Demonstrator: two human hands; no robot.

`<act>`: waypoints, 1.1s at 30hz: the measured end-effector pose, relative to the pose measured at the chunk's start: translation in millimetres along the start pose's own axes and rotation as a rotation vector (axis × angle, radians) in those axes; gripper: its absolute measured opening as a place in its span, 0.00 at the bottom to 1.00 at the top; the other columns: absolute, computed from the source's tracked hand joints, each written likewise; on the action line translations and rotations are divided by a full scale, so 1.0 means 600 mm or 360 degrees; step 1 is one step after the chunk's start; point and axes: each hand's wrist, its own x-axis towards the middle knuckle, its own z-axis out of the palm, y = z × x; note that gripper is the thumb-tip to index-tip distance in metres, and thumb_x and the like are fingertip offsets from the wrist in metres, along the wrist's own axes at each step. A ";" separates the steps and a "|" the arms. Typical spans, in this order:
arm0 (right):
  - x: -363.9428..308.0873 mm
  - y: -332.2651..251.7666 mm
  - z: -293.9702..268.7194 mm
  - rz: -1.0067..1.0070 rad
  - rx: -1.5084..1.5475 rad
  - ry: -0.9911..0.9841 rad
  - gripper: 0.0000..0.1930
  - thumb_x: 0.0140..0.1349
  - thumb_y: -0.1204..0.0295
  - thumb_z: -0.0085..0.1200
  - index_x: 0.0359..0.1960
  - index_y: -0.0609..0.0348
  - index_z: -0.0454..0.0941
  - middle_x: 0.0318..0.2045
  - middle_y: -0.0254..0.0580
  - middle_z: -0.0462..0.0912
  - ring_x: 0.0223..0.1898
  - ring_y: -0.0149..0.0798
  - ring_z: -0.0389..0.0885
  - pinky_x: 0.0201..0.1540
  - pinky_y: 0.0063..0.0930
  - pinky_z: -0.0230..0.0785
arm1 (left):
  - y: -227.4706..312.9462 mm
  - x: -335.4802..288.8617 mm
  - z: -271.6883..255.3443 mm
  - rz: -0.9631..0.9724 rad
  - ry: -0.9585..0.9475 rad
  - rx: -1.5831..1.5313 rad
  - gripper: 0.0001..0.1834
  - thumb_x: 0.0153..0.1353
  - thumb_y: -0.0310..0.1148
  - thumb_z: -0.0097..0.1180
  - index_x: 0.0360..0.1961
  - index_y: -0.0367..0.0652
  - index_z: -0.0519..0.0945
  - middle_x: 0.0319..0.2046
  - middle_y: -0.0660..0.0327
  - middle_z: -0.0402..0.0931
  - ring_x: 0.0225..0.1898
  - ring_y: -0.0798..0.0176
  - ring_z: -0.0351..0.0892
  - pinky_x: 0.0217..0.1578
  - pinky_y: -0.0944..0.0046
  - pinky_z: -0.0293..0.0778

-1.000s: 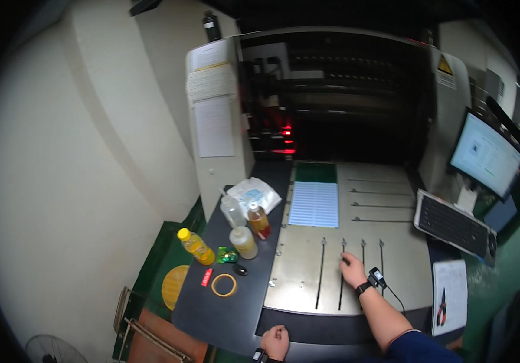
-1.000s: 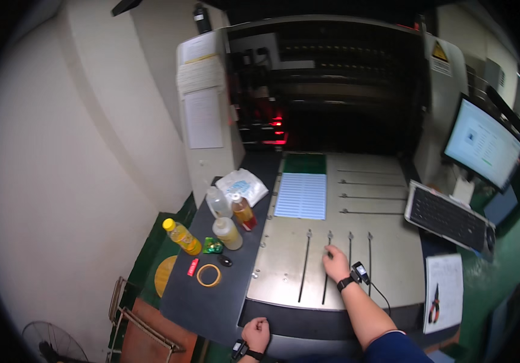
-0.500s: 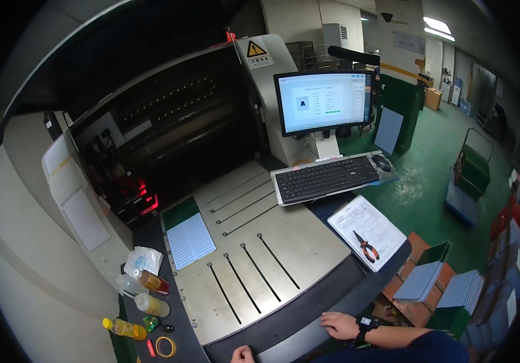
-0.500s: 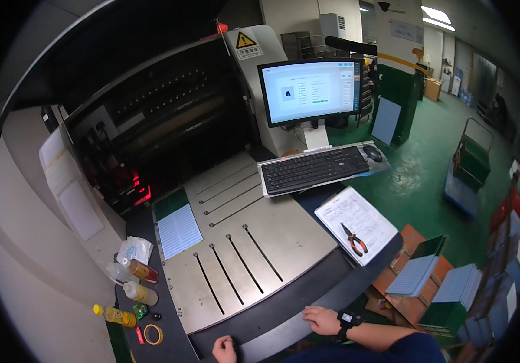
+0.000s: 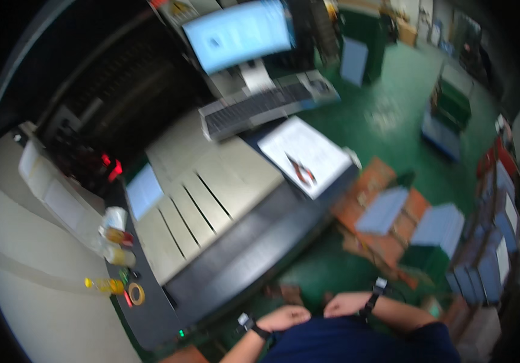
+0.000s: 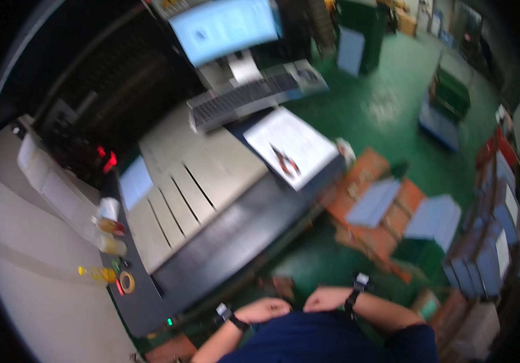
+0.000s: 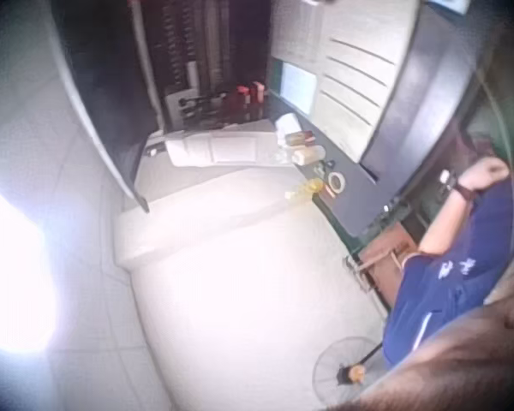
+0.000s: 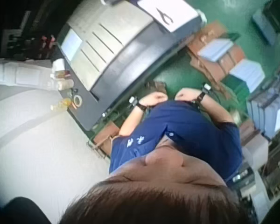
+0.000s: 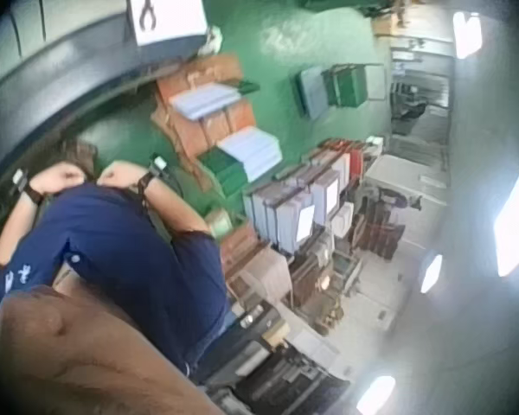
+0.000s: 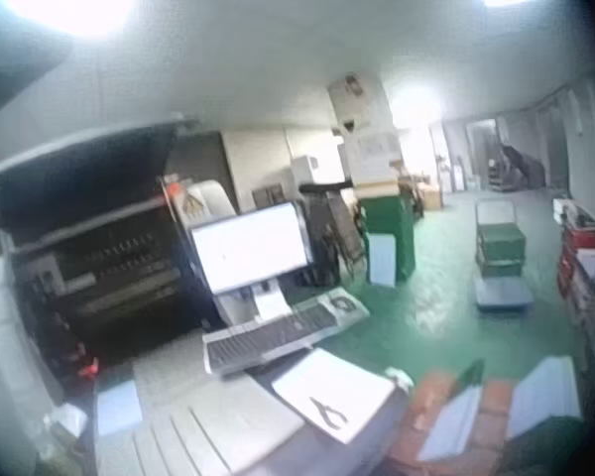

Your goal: Inspecting, sorting, and feeding printed metal or plastic panels into a fabrication machine.

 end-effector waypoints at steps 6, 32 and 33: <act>-0.148 0.016 0.084 -0.0018 0.0639 0.0775 0.11 0.58 0.71 0.52 0.40 0.64 0.77 0.29 0.36 0.80 0.29 0.28 0.76 0.33 0.22 0.68 | 0.060 0.048 0.081 -0.0132 0.0021 -0.0249 0.09 0.58 0.28 0.55 0.40 0.38 0.76 0.30 0.67 0.76 0.33 0.76 0.73 0.36 0.74 0.70; -0.118 -0.023 0.320 0.0503 0.1069 0.1887 0.17 0.45 0.82 0.51 0.40 0.62 0.75 0.28 0.40 0.81 0.31 0.31 0.79 0.37 0.24 0.71 | 0.024 0.132 0.112 0.0273 -0.0756 0.0716 0.17 0.49 0.36 0.60 0.41 0.42 0.76 0.39 0.49 0.76 0.40 0.53 0.76 0.40 0.61 0.71; -0.123 -0.040 0.324 0.0473 0.1151 0.1975 0.17 0.46 0.82 0.51 0.41 0.62 0.74 0.28 0.39 0.80 0.31 0.29 0.78 0.37 0.23 0.71 | 0.019 0.137 0.115 0.0172 -0.0839 0.0683 0.15 0.50 0.36 0.60 0.38 0.41 0.77 0.36 0.50 0.77 0.38 0.54 0.77 0.39 0.61 0.72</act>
